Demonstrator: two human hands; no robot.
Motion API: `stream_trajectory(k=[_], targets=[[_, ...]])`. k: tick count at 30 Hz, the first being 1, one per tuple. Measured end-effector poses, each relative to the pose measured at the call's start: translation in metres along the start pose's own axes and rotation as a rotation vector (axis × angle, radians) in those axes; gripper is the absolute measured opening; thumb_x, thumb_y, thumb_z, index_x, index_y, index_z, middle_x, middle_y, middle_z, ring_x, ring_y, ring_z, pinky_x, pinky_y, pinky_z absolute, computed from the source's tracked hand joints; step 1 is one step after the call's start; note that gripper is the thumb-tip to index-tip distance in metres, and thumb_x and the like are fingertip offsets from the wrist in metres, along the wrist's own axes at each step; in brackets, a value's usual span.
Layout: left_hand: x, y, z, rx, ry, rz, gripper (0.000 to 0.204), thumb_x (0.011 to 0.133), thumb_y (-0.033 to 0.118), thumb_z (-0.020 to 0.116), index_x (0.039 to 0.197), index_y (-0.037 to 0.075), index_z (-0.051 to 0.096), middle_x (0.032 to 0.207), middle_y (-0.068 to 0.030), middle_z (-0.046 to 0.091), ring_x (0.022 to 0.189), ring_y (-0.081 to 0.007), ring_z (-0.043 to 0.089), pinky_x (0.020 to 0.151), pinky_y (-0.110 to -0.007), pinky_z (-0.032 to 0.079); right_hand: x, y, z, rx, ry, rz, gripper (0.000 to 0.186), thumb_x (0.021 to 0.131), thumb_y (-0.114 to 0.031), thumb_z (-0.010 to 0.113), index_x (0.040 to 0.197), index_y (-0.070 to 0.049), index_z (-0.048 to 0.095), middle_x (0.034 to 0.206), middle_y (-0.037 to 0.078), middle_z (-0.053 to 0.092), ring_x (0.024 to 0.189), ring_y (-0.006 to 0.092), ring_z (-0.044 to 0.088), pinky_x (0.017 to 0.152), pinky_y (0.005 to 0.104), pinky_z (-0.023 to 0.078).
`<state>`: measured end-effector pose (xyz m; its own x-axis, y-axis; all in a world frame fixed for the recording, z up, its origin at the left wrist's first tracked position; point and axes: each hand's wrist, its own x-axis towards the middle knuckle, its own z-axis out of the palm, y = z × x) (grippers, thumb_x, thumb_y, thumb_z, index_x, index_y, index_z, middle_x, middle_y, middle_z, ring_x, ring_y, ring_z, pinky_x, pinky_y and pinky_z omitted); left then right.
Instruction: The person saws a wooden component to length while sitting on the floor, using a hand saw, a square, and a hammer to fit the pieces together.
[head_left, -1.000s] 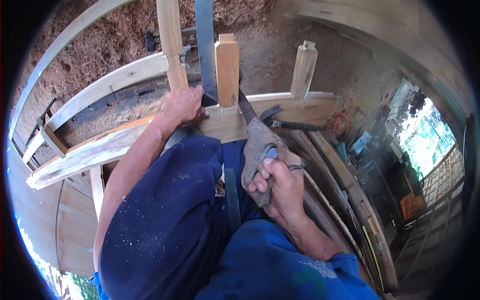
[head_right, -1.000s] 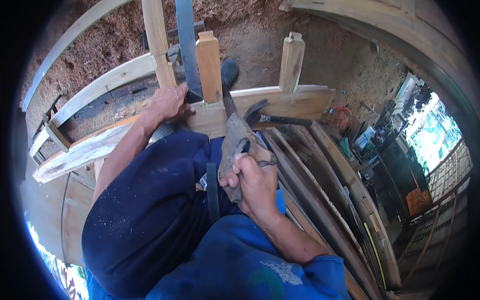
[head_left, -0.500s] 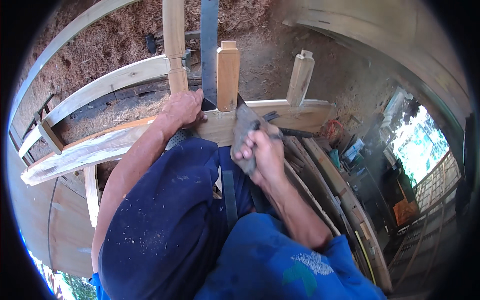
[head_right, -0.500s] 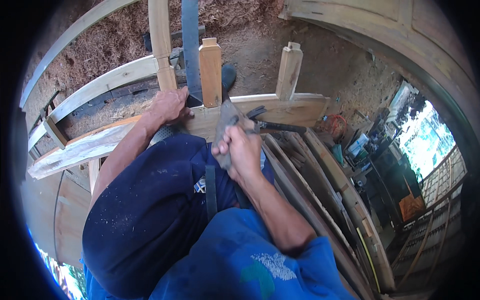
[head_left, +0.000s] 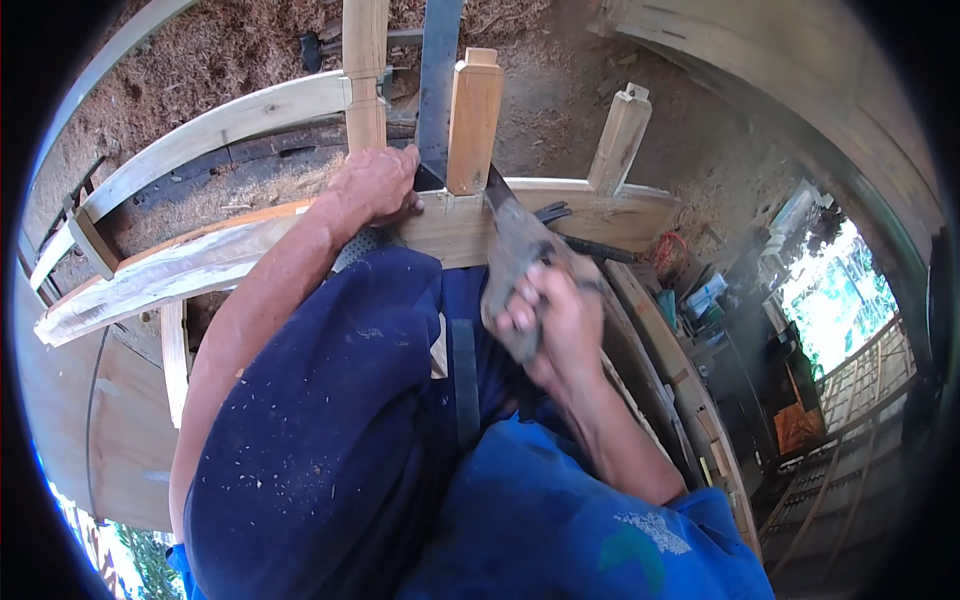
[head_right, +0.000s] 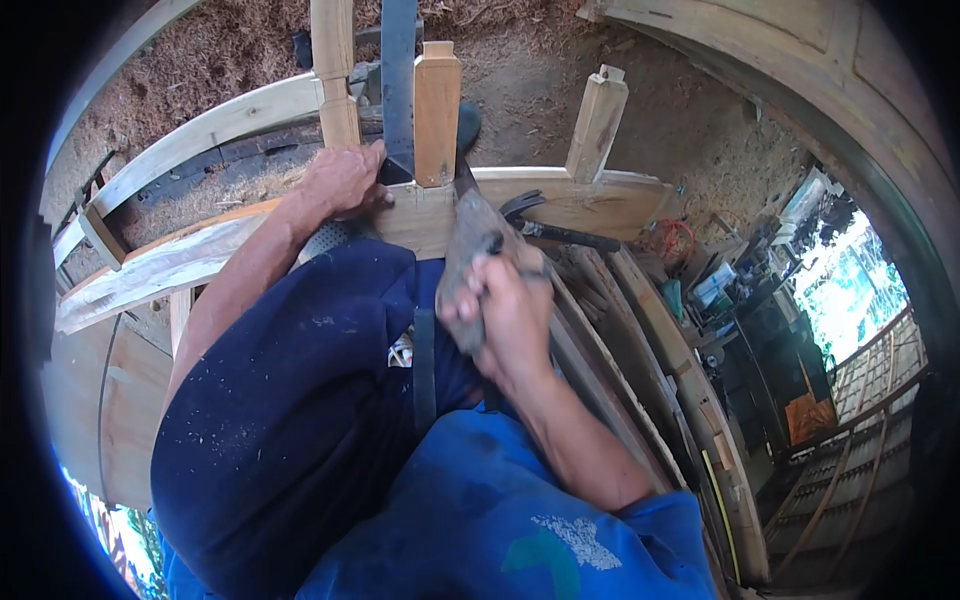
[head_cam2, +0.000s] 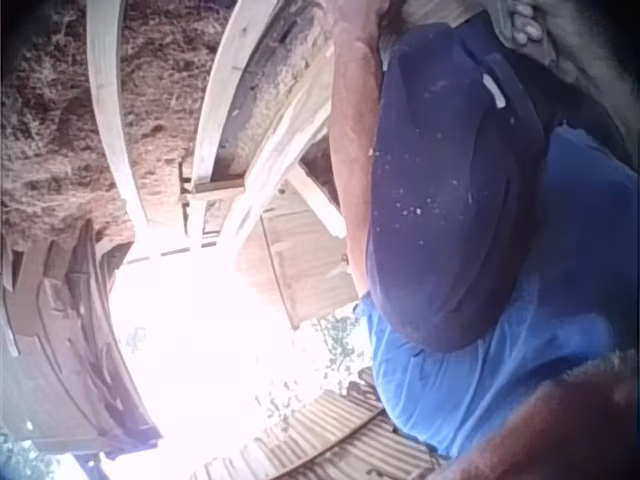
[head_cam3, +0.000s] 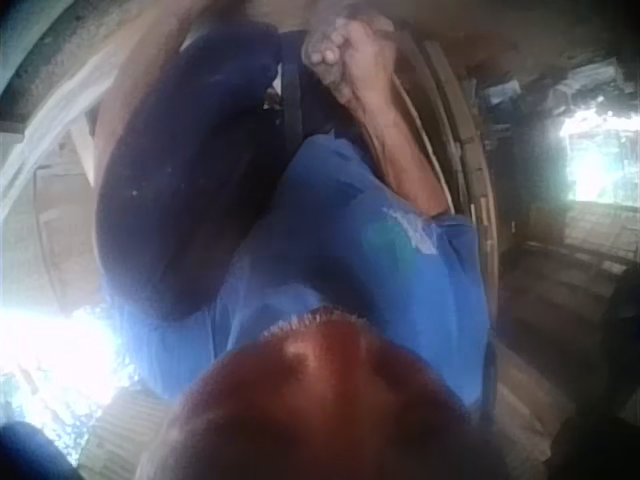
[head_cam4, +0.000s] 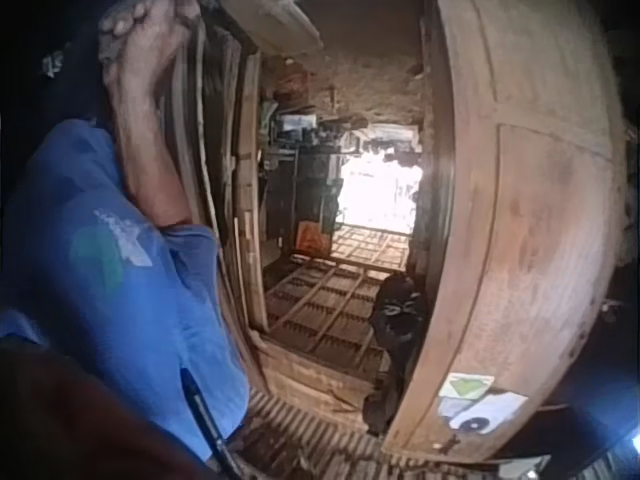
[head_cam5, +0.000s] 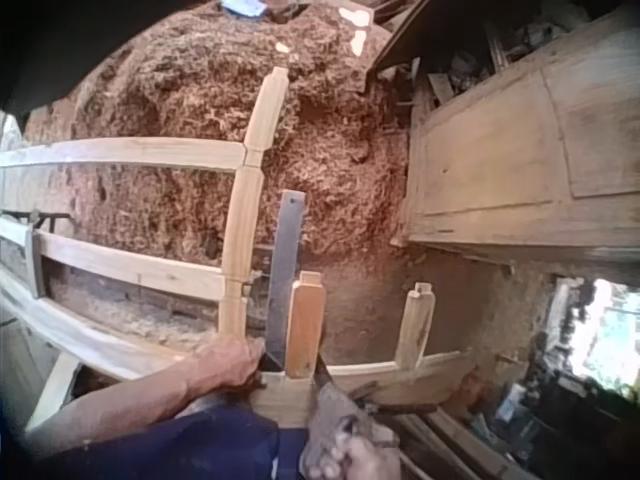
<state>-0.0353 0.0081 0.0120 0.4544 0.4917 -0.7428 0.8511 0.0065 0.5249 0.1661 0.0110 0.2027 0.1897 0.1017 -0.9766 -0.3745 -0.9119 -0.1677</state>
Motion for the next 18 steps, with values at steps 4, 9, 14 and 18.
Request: stream_trajectory(k=[4,9,14,18], targets=[[-0.001,0.000,-0.005,-0.036,-0.006,-0.016,0.051,0.088,0.042,0.070,0.107,-0.002,0.052,0.094,-0.0254,0.070,0.095,-0.0424,0.069,0.079,-0.052,0.055,0.009,-0.004,0.011,-0.005,-0.070,-0.032,0.005,0.093,-0.008,0.053,0.093,-0.003,0.054,0.069,0.002,0.047,0.052,0.0127,0.049,0.055,0.0365,0.050],[-0.006,0.002,-0.006,-0.060,0.042,0.017,0.049,0.087,0.039,0.071,0.107,-0.002,0.053,0.095,-0.0257,0.070,0.095,-0.0423,0.069,0.082,-0.052,0.054,0.006,0.003,0.003,0.016,-0.047,-0.009,0.006,0.094,-0.010,0.055,0.089,-0.007,0.052,0.070,0.001,0.047,0.053,0.0126,0.048,0.057,0.0358,0.050],[-0.003,0.001,-0.006,-0.061,-0.021,-0.018,0.050,0.087,0.038,0.071,0.110,-0.002,0.052,0.097,-0.0250,0.070,0.096,-0.0423,0.069,0.082,-0.052,0.054,-0.007,-0.005,0.002,0.056,-0.060,0.025,0.012,0.094,-0.012,0.056,0.085,-0.008,0.050,0.071,0.001,0.047,0.055,0.0129,0.048,0.058,0.0370,0.049],[0.000,-0.001,0.002,-0.070,0.003,-0.017,0.052,0.088,0.041,0.071,0.110,-0.003,0.051,0.098,-0.0251,0.070,0.098,-0.0416,0.068,0.084,-0.050,0.054,-0.009,0.003,0.002,-0.001,-0.045,0.001,0.015,0.094,-0.012,0.055,0.081,-0.006,0.050,0.070,0.002,0.047,0.054,0.0131,0.048,0.059,0.0371,0.049]])
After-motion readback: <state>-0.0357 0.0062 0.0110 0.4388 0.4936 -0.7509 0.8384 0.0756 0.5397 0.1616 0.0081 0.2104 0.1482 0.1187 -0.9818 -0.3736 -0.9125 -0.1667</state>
